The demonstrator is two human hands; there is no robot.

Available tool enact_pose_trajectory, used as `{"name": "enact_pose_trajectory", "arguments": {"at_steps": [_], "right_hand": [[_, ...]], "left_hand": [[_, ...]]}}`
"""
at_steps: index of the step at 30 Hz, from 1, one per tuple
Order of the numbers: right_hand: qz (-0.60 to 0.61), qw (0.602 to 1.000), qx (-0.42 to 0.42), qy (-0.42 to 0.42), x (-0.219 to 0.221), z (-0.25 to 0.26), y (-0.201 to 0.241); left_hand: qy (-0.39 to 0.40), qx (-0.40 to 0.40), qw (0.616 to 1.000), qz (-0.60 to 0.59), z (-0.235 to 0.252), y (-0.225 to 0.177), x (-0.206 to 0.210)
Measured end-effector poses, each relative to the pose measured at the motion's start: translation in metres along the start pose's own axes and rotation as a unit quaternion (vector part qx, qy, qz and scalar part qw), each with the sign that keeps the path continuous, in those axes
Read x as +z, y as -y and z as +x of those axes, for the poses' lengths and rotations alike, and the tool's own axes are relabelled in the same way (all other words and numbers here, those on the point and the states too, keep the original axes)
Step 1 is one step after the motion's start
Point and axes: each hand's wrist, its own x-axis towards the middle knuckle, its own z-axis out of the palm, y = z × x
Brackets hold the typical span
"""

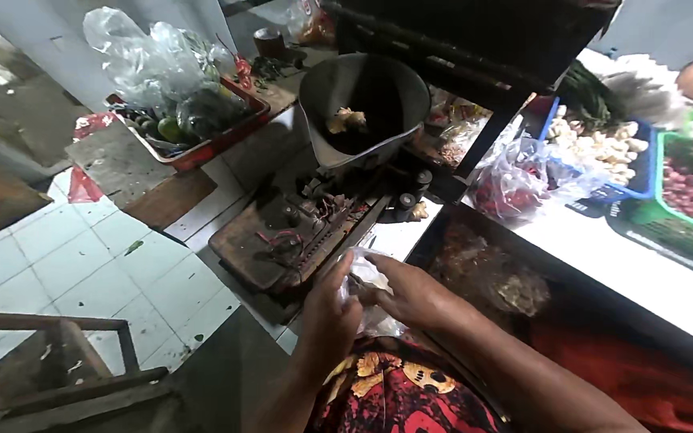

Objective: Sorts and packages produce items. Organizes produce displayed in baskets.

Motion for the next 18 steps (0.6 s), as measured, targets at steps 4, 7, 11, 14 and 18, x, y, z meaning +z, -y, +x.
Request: {"name": "enact_pose_trajectory", "arguments": {"at_steps": [4,7,11,14,18], "right_hand": [[-0.039,0.977,-0.081,-0.192,-0.044,0.012,0.017],[-0.113,0.903,-0.151,-0.385,-0.111,0.058,0.042],[-0.208,0.940,-0.058,-0.263,-0.184,0.155,0.070],[-0.300,0.947,0.025,-0.110,-0.200,0.230,0.059],[-0.370,0.920,0.126,-0.029,-0.193,0.270,0.067]], "left_hand": [[-0.051,0.024,0.998,-0.018,-0.015,0.022,-0.016],[-0.062,0.044,0.996,-0.055,-0.023,0.031,-0.018],[-0.059,0.042,0.996,-0.047,-0.028,0.036,-0.014],[-0.055,0.038,0.995,-0.073,-0.030,0.033,-0.017],[-0.048,0.005,0.993,-0.104,-0.031,0.036,-0.024]]}}
